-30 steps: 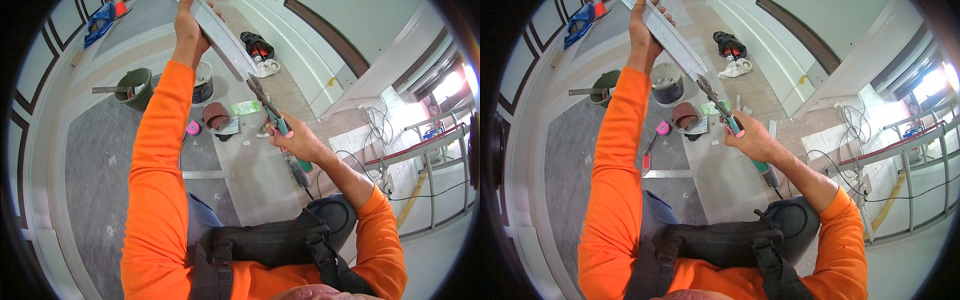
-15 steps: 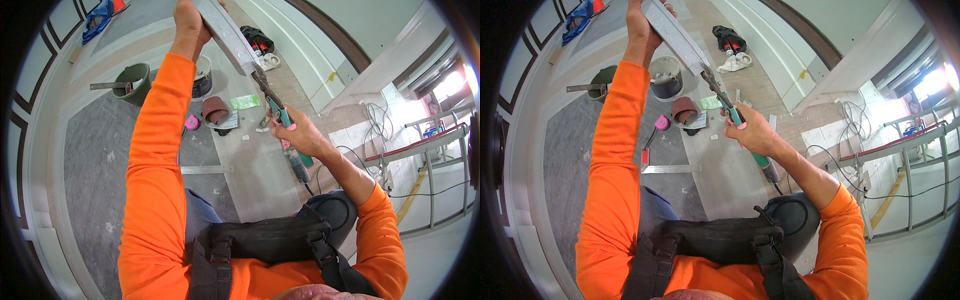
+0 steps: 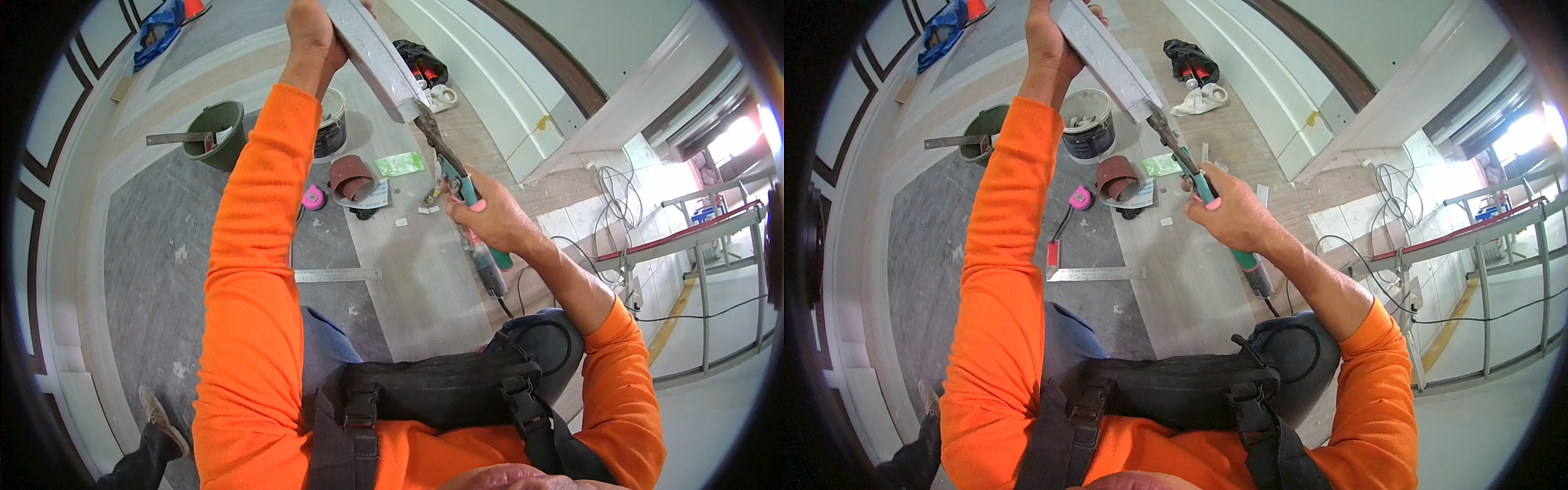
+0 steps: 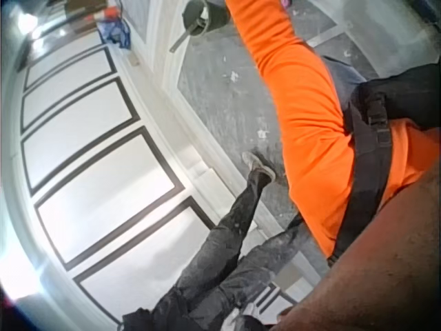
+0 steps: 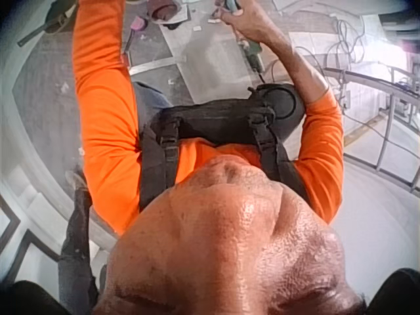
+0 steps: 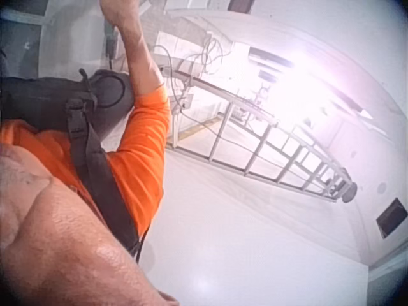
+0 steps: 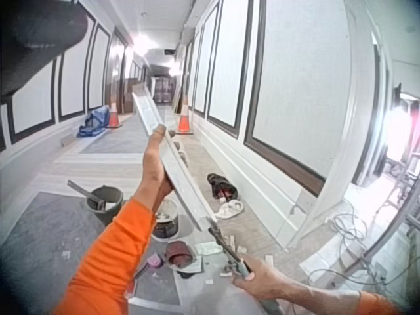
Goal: The person uses shears to cut a metal trim piece and then uses an angle grinder to smooth or cut the same piece while it is held against the floor.
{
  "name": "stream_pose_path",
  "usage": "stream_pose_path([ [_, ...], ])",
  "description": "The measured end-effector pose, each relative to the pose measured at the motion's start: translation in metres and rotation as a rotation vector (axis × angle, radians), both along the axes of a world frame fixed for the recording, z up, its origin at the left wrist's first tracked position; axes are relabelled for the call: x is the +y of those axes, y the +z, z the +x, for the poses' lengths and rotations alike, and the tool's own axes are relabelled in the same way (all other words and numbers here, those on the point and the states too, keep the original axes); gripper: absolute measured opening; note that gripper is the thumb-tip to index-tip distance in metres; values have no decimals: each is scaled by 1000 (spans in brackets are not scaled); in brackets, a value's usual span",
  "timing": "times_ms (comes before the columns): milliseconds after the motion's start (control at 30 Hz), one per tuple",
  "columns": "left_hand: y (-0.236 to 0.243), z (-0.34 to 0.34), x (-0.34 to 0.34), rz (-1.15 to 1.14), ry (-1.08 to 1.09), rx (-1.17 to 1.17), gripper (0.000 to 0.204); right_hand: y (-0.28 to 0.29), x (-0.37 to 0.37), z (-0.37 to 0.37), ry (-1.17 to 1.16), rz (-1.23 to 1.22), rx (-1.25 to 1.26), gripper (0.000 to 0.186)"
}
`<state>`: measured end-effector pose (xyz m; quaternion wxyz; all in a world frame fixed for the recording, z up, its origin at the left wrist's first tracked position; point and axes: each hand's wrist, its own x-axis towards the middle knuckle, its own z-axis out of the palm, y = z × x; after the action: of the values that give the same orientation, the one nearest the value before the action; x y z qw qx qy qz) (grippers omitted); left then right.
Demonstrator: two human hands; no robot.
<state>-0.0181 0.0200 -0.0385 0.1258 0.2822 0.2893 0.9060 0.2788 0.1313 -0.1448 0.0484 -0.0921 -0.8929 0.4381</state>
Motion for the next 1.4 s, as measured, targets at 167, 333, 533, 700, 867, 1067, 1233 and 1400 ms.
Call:
stream_pose_path([
  [167, 6, 15, -2, -54, 94, 91, 47, 3, -2, 0, -40, 17, -87, 30],
  [333, 12, 31, -5, -45, 173, 227, 45, 5, 0, 1, -45, 87, -94, 31],
  [533, 8, 30, 6, -23, 390, 631, 45, 10, 0, 0, -76, 142, -187, 30],
  [700, -4, 60, 22, -8, 114, 825, 40, 5, 2, -2, -86, 111, -224, 28],
  [867, -8, 98, 28, -95, 266, 1138, 47, -4, 10, -5, -86, 95, -257, 26],
  [1067, -26, 116, 33, -157, 333, 1299, 57, 7, 10, -2, -101, -28, -357, 21],
  [1233, -23, 98, 28, -166, 284, 1230, 52, 0, 19, -2, -119, 47, -325, 30],
  [1400, -28, 75, 32, -99, 291, 712, 42, -15, 27, -5, -143, 93, -237, 40],
])
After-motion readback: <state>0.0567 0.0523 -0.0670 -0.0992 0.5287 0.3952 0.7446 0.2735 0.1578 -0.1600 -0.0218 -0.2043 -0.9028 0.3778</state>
